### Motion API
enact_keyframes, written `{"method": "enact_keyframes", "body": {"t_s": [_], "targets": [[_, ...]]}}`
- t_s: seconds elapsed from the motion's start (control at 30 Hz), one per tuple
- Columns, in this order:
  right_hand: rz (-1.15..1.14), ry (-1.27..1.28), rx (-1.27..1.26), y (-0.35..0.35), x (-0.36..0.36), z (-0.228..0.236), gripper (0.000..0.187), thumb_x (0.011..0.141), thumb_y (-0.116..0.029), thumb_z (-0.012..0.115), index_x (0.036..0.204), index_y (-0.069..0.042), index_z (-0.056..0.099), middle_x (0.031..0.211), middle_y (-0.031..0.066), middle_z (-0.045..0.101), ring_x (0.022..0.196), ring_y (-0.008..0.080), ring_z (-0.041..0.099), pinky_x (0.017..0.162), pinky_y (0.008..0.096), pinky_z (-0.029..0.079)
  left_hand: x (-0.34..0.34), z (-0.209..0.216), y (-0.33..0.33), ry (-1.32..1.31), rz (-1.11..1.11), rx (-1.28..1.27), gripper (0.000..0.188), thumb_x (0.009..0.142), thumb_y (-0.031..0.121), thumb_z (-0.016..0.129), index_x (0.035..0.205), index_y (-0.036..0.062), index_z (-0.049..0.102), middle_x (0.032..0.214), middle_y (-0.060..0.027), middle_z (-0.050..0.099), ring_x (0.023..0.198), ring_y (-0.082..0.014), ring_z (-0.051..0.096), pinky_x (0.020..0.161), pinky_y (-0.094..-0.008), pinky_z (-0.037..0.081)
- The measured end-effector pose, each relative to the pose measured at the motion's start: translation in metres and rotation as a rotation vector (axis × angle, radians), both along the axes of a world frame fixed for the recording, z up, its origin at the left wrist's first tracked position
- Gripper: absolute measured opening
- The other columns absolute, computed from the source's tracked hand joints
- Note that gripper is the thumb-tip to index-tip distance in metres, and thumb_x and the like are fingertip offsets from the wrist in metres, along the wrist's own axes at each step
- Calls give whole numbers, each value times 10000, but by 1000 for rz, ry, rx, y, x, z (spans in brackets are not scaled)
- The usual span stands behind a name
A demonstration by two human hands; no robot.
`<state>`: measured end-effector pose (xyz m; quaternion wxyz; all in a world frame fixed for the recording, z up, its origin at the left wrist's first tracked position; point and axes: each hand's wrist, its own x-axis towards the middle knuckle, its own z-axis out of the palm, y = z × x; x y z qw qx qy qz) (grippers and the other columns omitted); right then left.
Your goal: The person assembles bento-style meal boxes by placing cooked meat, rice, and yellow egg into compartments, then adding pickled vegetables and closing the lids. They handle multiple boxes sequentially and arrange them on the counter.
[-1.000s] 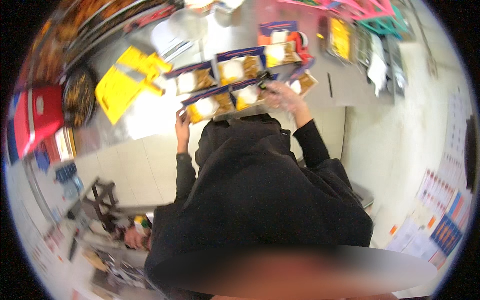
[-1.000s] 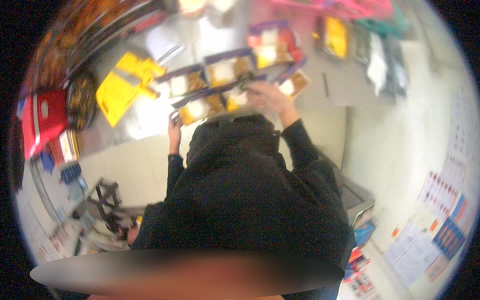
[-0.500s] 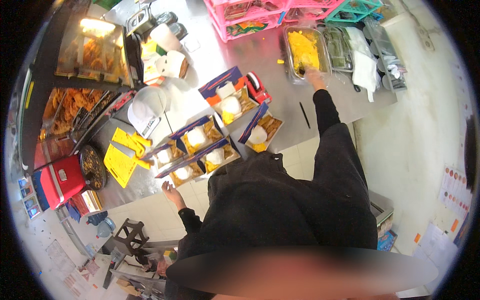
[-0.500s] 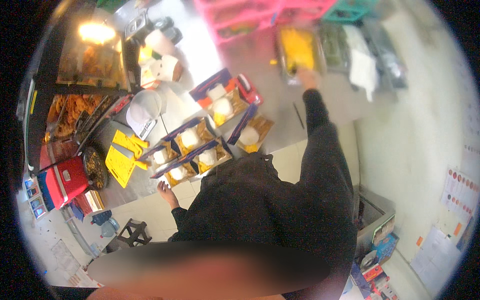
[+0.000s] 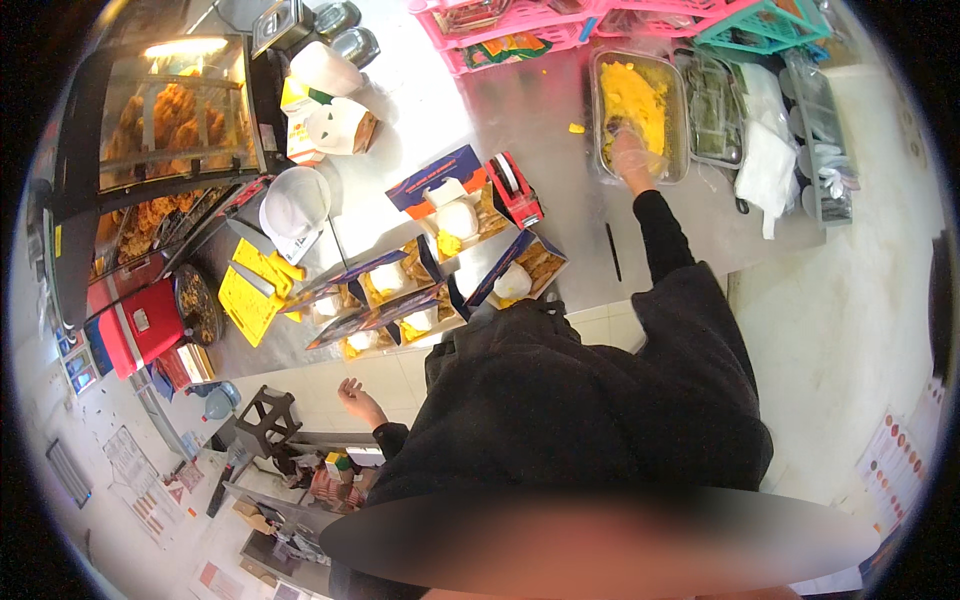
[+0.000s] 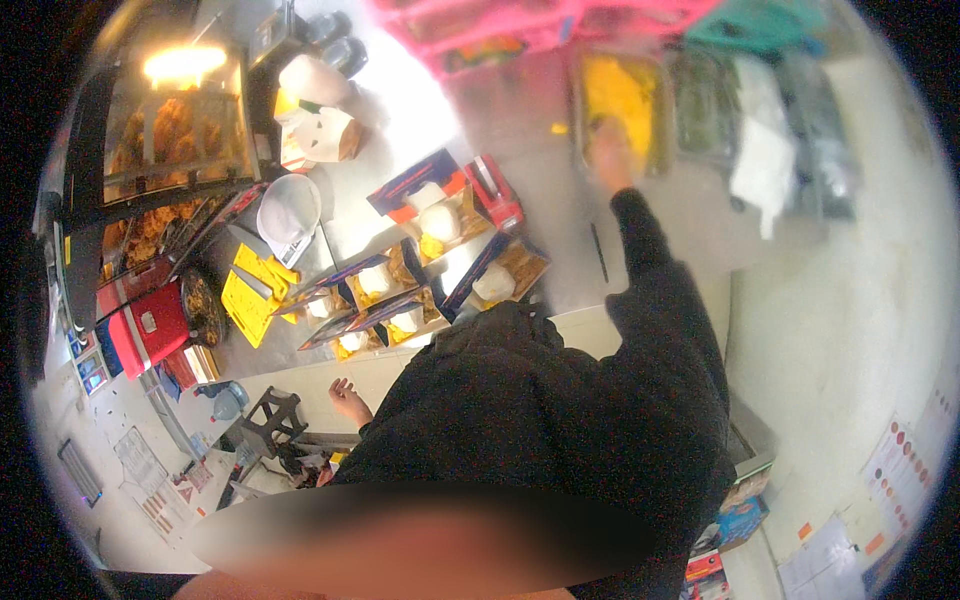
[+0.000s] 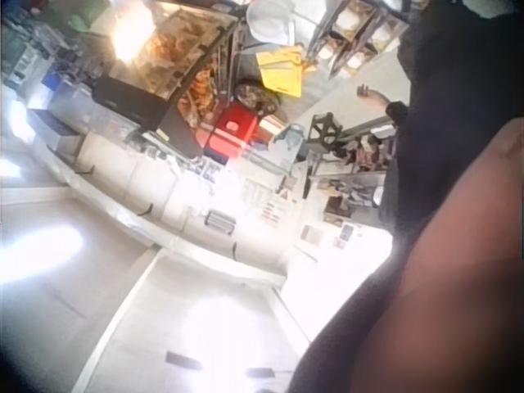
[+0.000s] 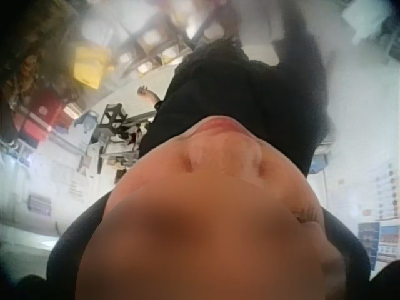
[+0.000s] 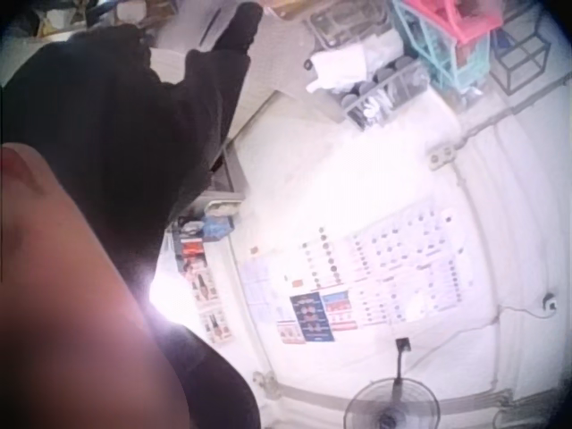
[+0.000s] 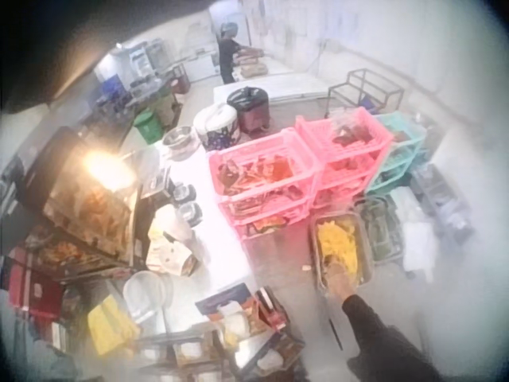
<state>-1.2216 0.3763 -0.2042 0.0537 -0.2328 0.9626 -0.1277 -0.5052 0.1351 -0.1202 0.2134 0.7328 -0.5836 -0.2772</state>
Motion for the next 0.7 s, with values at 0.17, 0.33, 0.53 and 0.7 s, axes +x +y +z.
{"method": "enact_keyframes", "body": {"t_s": [0.17,0.33,0.53,0.7], "targets": [[419,-244,247,27,-8,39,356,880,-278,521,1097,-12,616,1041,256,642,963,420,615,850,480,482,-3,-6,3,57,60,-81,306,868,-21,382,1136,-25,530,1032,-165,637,892,-270,637,811,-368,481],[254,-421,245,50,-22,41,532,803,-465,630,1090,-17,615,1011,235,646,940,372,623,808,456,469,5,-4,-2,39,-7,-79,284,865,-26,380,1085,-29,560,1017,-162,639,888,-267,641,793,-358,489],[-73,-581,-574,144,-26,-20,342,856,-408,618,972,-86,645,900,19,589,815,149,544,706,297,427,35,1,-39,64,-9,-131,230,901,-2,385,1027,-17,577,1009,-133,637,888,-257,643,775,-355,495],[-433,-901,-932,168,-10,-15,482,943,-368,530,1300,-45,534,1270,95,563,1157,199,539,946,343,447,52,-15,-105,261,-78,-54,251,913,-5,390,1054,9,597,1030,-99,642,917,-230,637,793,-338,498]]}}
